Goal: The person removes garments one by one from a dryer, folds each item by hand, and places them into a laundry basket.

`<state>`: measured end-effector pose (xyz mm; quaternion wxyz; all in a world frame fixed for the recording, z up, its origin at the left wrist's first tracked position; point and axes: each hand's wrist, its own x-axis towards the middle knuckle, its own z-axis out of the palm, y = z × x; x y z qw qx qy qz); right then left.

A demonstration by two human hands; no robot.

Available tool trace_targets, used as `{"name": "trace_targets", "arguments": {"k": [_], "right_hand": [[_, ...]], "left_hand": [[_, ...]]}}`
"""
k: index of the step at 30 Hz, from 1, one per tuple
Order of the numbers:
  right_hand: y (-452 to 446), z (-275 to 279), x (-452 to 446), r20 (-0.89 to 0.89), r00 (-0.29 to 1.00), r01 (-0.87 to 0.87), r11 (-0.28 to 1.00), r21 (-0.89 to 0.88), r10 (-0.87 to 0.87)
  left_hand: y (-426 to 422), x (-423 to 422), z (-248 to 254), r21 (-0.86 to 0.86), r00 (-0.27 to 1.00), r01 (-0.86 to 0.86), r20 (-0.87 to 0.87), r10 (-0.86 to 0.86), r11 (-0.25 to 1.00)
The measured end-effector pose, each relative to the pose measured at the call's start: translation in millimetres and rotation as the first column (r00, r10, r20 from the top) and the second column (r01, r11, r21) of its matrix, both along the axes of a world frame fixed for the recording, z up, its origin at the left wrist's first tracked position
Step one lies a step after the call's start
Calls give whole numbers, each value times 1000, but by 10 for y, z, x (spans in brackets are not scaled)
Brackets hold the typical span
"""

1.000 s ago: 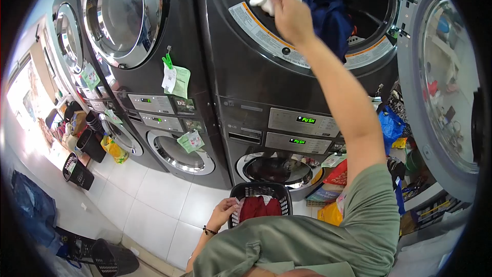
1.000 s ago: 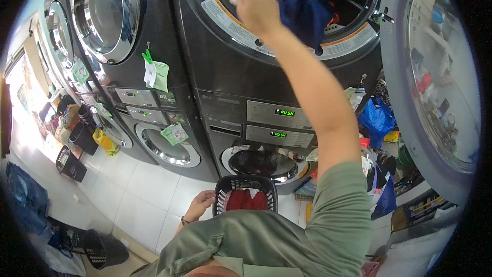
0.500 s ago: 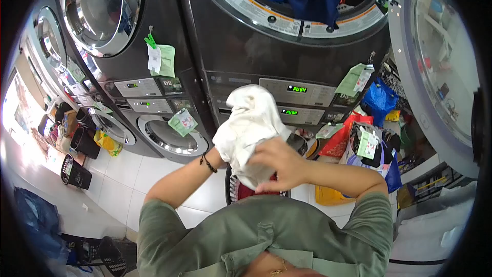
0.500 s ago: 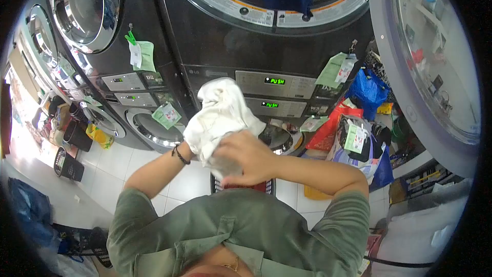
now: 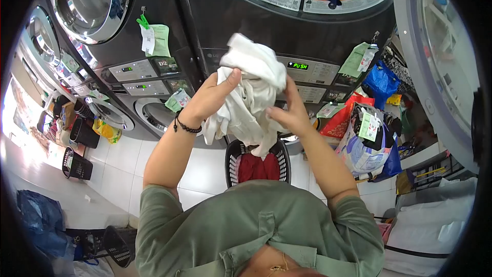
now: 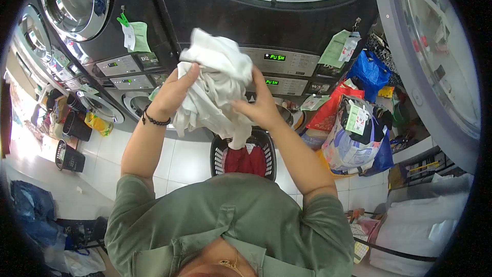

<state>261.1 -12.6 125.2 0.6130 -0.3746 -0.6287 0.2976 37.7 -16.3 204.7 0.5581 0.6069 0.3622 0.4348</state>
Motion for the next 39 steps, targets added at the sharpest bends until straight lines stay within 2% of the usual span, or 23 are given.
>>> {"name": "trace_targets", "arguments": {"k": [2, 4, 5, 6, 7, 8, 10, 13, 15, 16, 18, 20, 22, 24, 25, 26, 28, 30, 31, 32, 34, 36, 39], "right_hand": [[187, 54, 72, 147, 988, 4, 930, -369, 54], [296, 140, 238, -150, 989, -50, 927, -373, -7], [346, 181, 409, -324, 944, -193, 892, -410, 55], [397, 184, 496, -316, 949, -94, 951, -295, -4], [568, 37, 757, -362, 931, -148, 954, -261, 45], [430, 276, 779, -496, 866, -251, 917, -308, 70], [406, 458, 857, -410, 912, -148, 942, -302, 12], [447, 633, 871, -563, 779, -453, 868, -201, 276], [398, 689, 629, -261, 922, -358, 885, -299, 285], [343, 740, 443, -140, 942, -336, 882, -330, 306], [304, 771, 193, 101, 893, -390, 867, -311, 438], [225, 865, 106, 120, 857, -443, 837, -322, 500], [259, 858, 171, 136, 868, -414, 847, -334, 478], [299, 817, 279, 197, 896, -320, 887, -333, 398], [285, 811, 319, 190, 898, -312, 880, -358, 396], [274, 798, 341, 182, 900, -306, 872, -382, 395], [188, 768, 300, 24, 936, -331, 904, -270, 350], [83, 836, 268, -195, 934, -334, 925, -182, 299], [155, 789, 365, -195, 940, -301, 950, -82, 281], [152, 792, 488, -184, 967, -187, 981, -45, 176], [195, 762, 799, -233, 973, -16, 1000, -16, 12], [218, 656, 1238, 92, 977, 194, 981, -18, -192], [131, 318, 1961, 467, 882, 114, 937, -329, 57]], "left_hand": [[-7, 21, 107, 344, 998, 53, 2, -57, 937], [60, -183, 173, 274, 998, -48, 54, 34, 960], [43, -287, 224, 325, 984, -178, 54, 170, 929], [127, -523, 173, 454, 958, -243, -24, 284, 857], [143, -662, 169, 525, 899, -361, -25, 438, 771], [114, -798, 187, 478, 877, -424, 5, 481, 769], [112, -1117, 177, 333, 874, -472, 56, 483, 816], [7, -1114, 144, 435, 810, -277, -374, 452, 857], [-53, -695, 65, 653, 789, -123, -393, 473, 747], [-100, -426, 48, 640, 850, -71, -363, 382, 765], [-72, 19, -107, 810, 853, 29, -326, 408, 586], [-100, 250, -201, 812, 784, 18, -374, 496, 583], [145, 142, -337, 873, 638, 145, -442, 631, 466], [228, 10, -264, 446, 901, -170, -290, 322, 879], [220, 15, -216, 295, 967, -222, -55, 248, 929], [244, -50, -216, 360, 951, -216, -133, 279, 907], [139, 98, -294, 463, 965, -241, 16, 264, 853], [-159, 340, -326, 705, 896, -134, -215, 390, 697], [-166, 332, -458, 559, 741, 6, -560, 372, 829], [-135, 294, -695, 351, 493, 83, -828, 268, 933], [-14, 9, -1369, 339, 467, 84, -844, 264, 937], [-166, -304, -1446, 339, 612, -146, -707, 354, 930], [-357, -927, -936, 96, 740, 118, -673, -23, 988]]}}
